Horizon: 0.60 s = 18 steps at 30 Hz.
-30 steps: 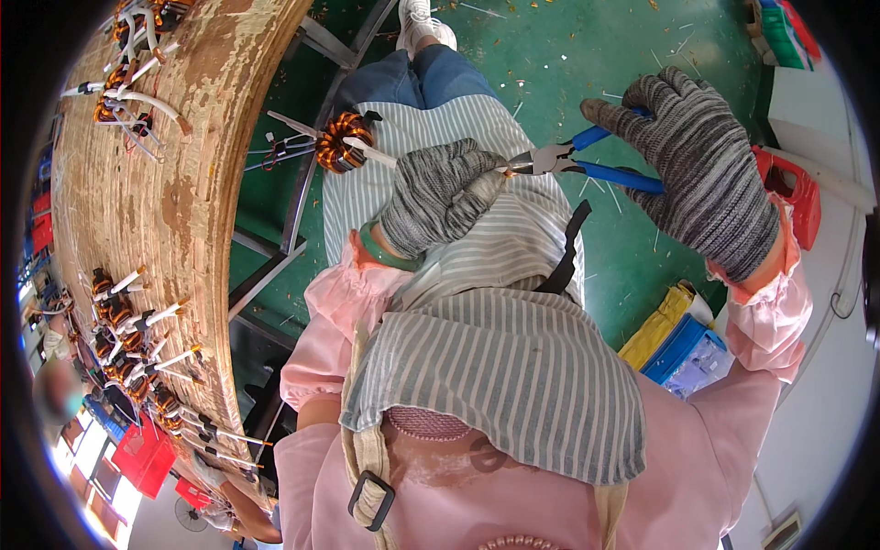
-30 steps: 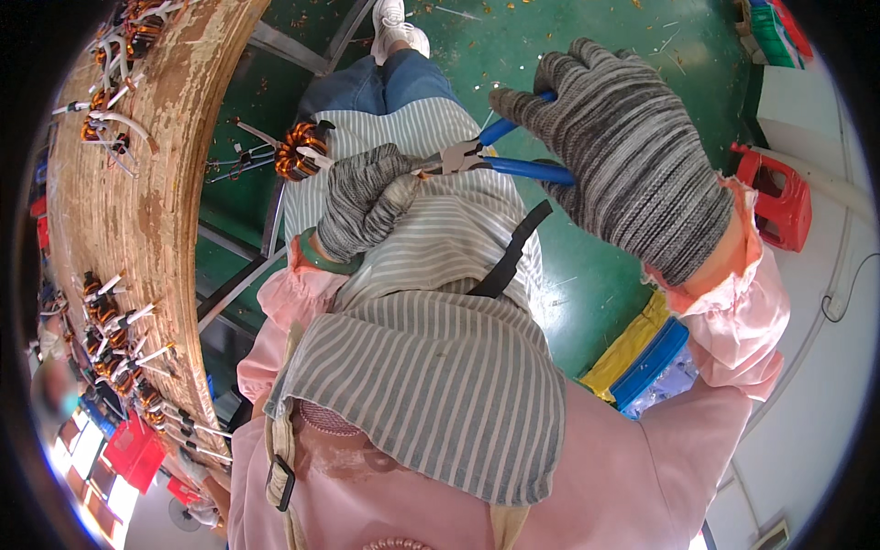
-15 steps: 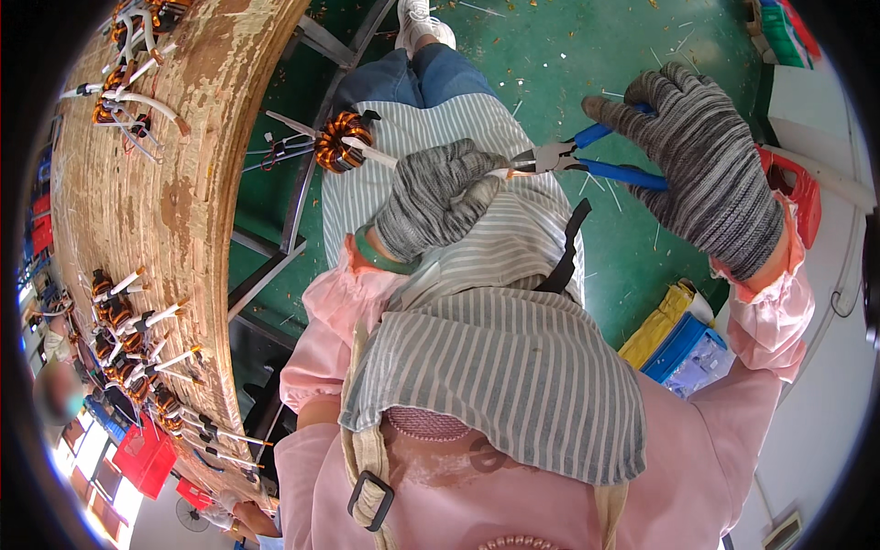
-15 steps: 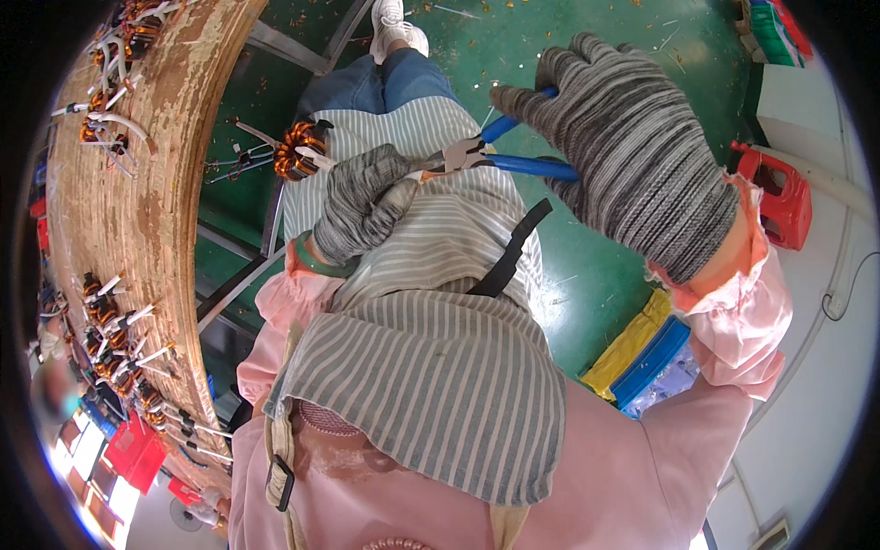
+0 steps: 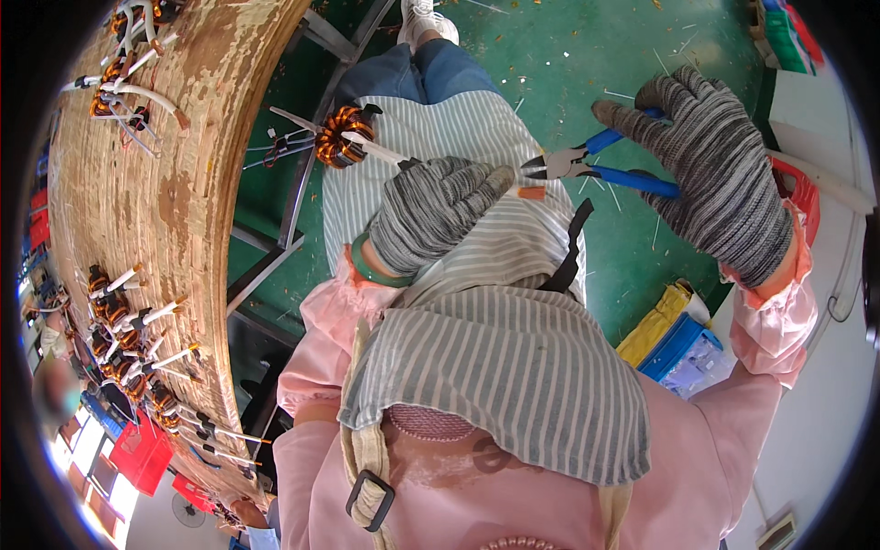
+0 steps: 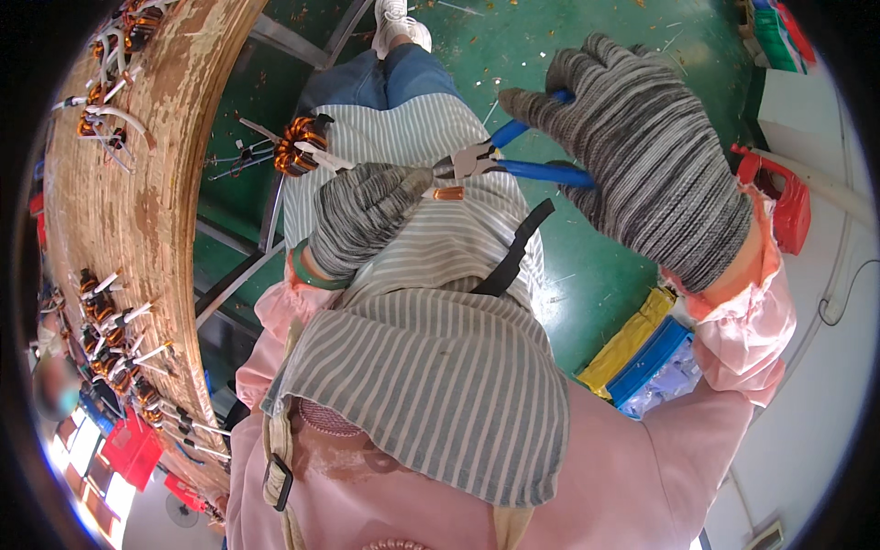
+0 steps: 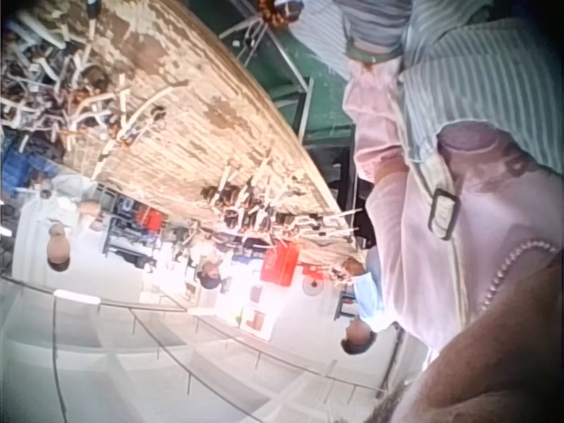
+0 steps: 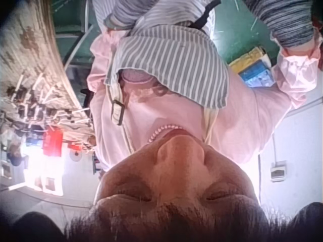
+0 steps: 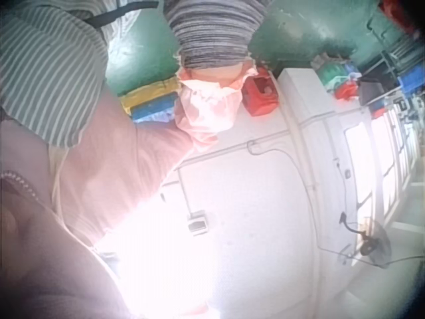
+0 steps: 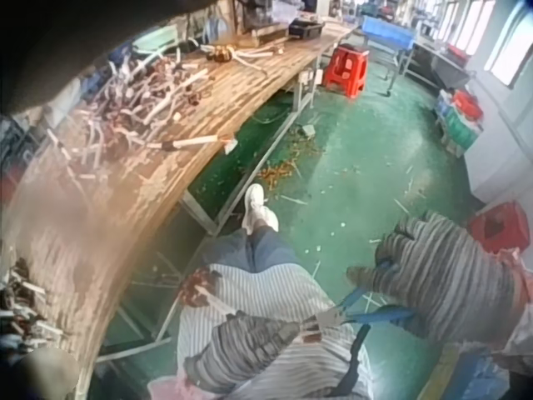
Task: Assembling electrical wire bundles and motor coils at a workbench using pliers.
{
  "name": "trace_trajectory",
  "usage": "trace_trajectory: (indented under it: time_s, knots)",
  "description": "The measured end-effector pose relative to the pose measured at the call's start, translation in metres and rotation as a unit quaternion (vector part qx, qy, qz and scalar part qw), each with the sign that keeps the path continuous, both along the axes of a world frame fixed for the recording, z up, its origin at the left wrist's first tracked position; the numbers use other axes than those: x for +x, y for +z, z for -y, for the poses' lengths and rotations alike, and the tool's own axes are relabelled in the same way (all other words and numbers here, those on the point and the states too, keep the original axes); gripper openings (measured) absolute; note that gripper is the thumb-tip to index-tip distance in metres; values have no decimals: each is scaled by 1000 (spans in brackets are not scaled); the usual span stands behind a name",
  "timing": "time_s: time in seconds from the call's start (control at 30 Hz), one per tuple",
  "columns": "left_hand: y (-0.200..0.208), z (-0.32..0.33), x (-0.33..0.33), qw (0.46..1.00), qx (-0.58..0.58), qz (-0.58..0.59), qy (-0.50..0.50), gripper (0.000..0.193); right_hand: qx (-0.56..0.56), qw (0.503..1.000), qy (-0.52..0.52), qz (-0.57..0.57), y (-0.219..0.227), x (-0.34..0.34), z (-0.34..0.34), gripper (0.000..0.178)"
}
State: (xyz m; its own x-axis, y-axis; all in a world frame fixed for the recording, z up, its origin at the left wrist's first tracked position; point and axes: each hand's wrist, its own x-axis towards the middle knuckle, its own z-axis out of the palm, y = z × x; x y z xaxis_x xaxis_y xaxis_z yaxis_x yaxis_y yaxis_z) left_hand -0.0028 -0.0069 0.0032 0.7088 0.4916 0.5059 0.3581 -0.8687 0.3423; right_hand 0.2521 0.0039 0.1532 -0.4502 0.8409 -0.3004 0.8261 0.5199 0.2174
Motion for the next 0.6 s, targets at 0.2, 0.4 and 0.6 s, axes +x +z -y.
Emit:
trace_trajectory:
  time_s: [0.2, 0.4, 0.6]
  knots:
    - [1, 0, -3, 1000, -12, 1, 5, 40, 8, 999, 5, -40, 7, -32, -19, 45]
    - [4, 0, -6, 1000, -26, -11, 5, 38, 0, 998, 6, -58, 8, -39, -24, 49]
    - [0, 1, -2, 998, -52, -14, 13, 36, -10, 997, 7, -73, 15, -39, -20, 53]
